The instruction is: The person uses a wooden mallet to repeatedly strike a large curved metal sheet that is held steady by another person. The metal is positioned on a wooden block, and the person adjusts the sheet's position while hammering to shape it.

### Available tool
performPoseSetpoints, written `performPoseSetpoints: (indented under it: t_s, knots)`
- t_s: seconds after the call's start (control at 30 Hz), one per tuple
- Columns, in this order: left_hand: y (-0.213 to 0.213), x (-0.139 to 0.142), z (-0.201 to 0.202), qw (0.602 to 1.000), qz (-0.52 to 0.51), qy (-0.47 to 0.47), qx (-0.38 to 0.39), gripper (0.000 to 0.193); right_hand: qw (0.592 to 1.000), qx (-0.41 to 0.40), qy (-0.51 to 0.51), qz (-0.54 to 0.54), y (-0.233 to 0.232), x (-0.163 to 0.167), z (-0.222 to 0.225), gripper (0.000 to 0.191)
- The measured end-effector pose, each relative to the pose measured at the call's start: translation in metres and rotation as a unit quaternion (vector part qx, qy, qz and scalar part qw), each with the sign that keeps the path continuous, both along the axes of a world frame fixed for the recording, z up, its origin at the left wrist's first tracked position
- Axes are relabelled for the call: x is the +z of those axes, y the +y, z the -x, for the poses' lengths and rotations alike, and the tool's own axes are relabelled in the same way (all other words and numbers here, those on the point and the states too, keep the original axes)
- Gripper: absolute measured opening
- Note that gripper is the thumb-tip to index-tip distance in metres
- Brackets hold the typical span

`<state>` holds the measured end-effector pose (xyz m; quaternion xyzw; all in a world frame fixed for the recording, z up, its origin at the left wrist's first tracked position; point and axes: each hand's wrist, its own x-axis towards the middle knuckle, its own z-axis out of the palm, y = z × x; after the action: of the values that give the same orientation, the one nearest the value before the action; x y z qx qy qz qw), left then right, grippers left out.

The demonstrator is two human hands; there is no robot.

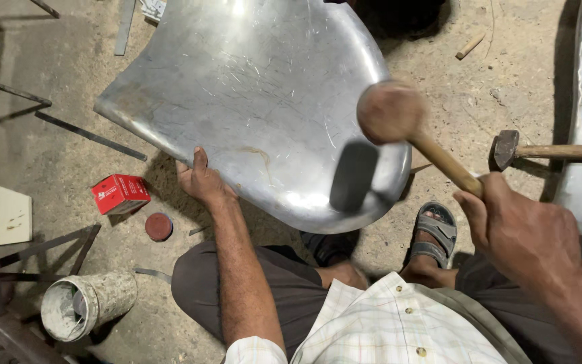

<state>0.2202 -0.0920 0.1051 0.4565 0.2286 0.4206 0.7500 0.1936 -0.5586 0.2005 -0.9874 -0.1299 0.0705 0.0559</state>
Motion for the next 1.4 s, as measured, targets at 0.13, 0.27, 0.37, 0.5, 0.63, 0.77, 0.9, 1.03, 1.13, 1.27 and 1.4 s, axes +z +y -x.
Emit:
performPoseSetpoints:
  t_s: [0.13,0.27,0.37,0.5,0.63,0.77,0.9,1.03,1.13,1.27,1.4]
  knots:
    - [-0.003,0.001,0.000,1.000,-0.003,-0.002,0.018,0.037,0.996,-0.040,0.017,-0.074,0.007,0.024,0.003,0.039]
    - [-0.001,0.000,0.005,0.995,0.010,0.098,0.032,0.033,0.971,0.067,-0.137,-0.182,0.010,0.027,0.012,0.041]
    - [0.001,-0.002,0.006,0.996,0.009,0.078,0.030,0.035,0.975,0.033,0.068,0.211,0.009,0.025,0.007,0.039]
    - [0.001,-0.006,0.008,0.999,-0.001,0.043,0.029,0.040,0.999,-0.018,-0.007,-0.038,-0.004,0.024,0.012,0.034]
    - [0.003,-0.008,0.007,0.999,0.007,0.038,0.023,0.040,0.988,0.042,-0.103,-0.106,-0.008,0.013,0.011,0.038]
    - [0.007,-0.007,0.000,0.999,0.014,0.028,0.025,0.038,0.986,-0.022,0.111,0.119,-0.001,0.019,0.001,0.035]
    - [0.008,-0.011,0.004,0.996,-0.014,0.074,0.047,0.034,0.986,-0.012,-0.042,-0.161,-0.007,0.027,0.012,0.045]
    - [0.017,-0.018,0.003,0.998,-0.003,0.058,0.037,0.032,0.996,-0.033,0.073,-0.035,-0.008,0.007,-0.006,0.045]
    - [0.027,-0.029,0.002,0.998,-0.006,0.053,0.022,0.030,0.962,-0.140,0.135,-0.190,-0.022,-0.014,-0.004,0.051]
    - [0.038,-0.053,0.005,0.983,-0.037,0.168,0.071,0.032,0.901,-0.095,-0.048,-0.419,-0.037,-0.048,0.009,0.053]
    - [0.042,-0.069,0.002,0.983,-0.035,0.171,0.060,0.033,0.956,-0.117,0.033,-0.268,-0.030,-0.054,0.002,0.054]
